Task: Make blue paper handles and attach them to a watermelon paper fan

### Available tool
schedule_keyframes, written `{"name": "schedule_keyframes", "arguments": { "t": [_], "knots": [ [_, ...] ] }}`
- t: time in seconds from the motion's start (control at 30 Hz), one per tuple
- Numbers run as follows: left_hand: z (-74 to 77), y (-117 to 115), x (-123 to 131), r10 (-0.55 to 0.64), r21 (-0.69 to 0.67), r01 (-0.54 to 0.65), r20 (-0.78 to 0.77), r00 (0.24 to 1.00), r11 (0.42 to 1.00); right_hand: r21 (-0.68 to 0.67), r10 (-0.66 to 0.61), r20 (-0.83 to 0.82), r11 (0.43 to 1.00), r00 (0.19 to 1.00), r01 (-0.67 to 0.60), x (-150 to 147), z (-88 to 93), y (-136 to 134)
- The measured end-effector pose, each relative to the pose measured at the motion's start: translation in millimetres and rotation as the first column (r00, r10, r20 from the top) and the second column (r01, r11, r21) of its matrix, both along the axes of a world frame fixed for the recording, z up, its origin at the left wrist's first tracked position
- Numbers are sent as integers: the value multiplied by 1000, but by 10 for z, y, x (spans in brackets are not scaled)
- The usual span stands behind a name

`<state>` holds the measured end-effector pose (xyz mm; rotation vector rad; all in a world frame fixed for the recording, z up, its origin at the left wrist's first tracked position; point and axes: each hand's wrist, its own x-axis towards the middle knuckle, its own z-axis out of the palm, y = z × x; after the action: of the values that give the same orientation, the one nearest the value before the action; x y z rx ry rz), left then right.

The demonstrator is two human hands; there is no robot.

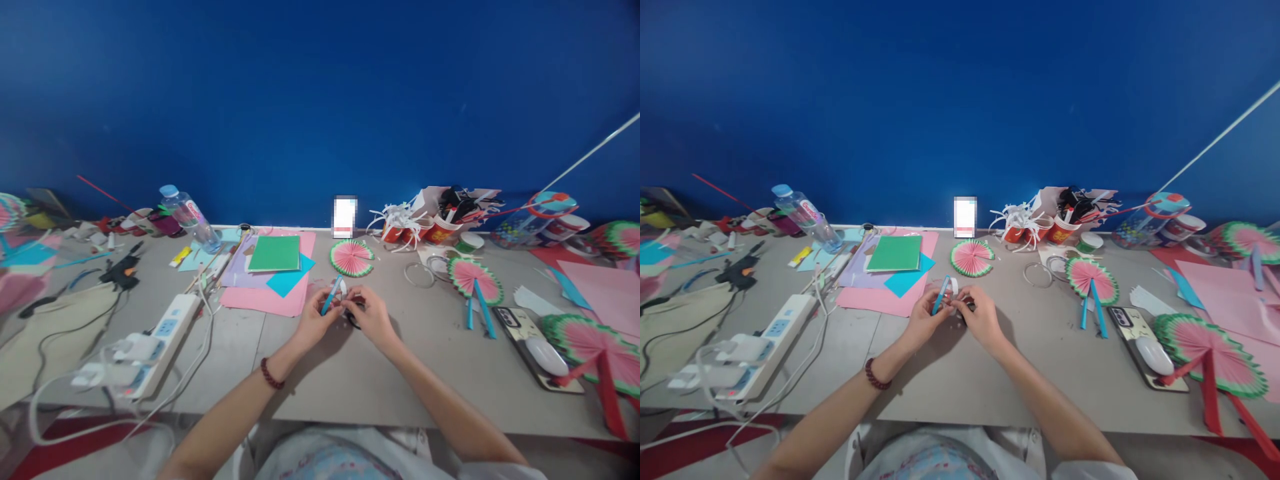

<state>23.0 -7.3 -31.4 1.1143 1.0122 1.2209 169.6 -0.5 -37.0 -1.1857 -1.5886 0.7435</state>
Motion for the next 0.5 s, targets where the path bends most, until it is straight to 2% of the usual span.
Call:
{"name": "schedule_keyframes", "arguments": {
  "t": [0.1,0.2,0.3,0.4,0.5],
  "knots": [
    [8,-5,1,-5,13,5,-5,1000,1000,22,-1,7,1000,1000,1,-3,31,-20],
    [2,-8,6,-13,19,13,-16,1000,1000,103,2,58,995,998,-8,-5,65,-43],
    [-29,-6,15,-13,28,13,-15,1000,1000,166,-69,93,985,993,53,-10,81,-60],
    [-61,-4,23,-14,49,15,-17,1000,999,173,-132,114,979,985,111,-18,83,-65],
    [-69,-9,20,-40,84,44,-46,998,995,172,-121,109,980,987,101,-22,79,-60]
  ]
}}
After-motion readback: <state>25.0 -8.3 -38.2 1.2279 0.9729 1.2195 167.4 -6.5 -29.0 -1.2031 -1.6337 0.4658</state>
